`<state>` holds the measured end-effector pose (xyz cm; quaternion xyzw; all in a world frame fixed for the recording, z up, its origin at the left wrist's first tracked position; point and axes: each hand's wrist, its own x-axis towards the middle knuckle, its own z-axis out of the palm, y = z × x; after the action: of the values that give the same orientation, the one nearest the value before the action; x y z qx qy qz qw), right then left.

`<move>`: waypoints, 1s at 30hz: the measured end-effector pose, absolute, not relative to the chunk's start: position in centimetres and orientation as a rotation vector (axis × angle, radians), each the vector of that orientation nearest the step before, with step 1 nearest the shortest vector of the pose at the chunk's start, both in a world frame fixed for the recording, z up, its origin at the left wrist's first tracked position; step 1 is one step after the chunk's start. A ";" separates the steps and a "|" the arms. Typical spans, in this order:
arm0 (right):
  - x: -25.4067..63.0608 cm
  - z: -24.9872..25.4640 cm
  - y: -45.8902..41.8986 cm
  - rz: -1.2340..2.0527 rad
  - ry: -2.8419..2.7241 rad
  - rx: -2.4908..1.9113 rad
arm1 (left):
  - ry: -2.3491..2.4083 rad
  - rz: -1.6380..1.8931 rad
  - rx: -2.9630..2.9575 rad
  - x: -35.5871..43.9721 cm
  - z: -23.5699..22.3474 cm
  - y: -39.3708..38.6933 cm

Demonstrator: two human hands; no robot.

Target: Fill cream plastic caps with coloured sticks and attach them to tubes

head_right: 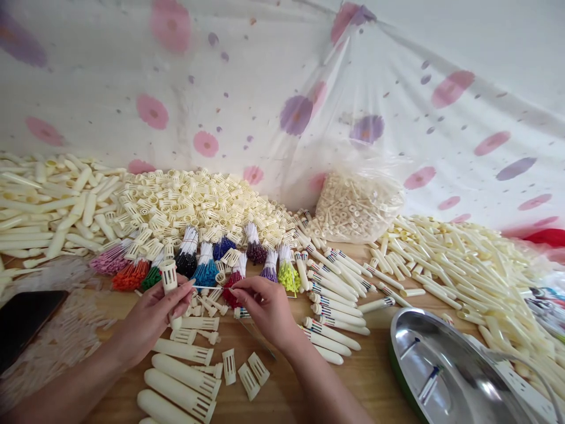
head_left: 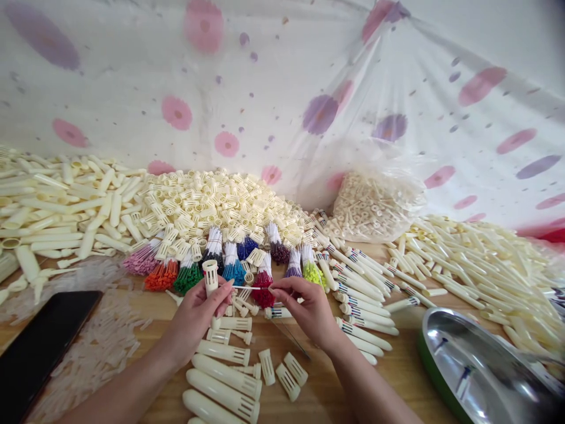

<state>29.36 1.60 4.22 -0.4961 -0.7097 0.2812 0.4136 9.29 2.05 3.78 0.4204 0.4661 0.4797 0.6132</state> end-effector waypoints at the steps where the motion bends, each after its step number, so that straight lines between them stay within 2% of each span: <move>1: 29.4 4.1 1.7 0.740 -1.741 -1.239 | 1.075 1.092 0.978 9.3 3.8 2.0; 5: 30.2 4.0 2.2 0.829 -1.577 -1.231 | 1.111 0.951 1.160 9.1 3.8 1.9; 14: 33.2 7.1 2.1 0.667 -1.529 -1.324 | 1.220 0.570 1.641 8.5 2.9 1.3; 30: 31.7 7.6 1.7 0.959 -1.634 -1.324 | 0.982 0.350 1.653 8.6 3.0 0.9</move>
<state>31.72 1.67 7.61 -0.5243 -0.6468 0.3797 0.4032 8.57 0.95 2.95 0.7010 0.4165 0.1486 0.5595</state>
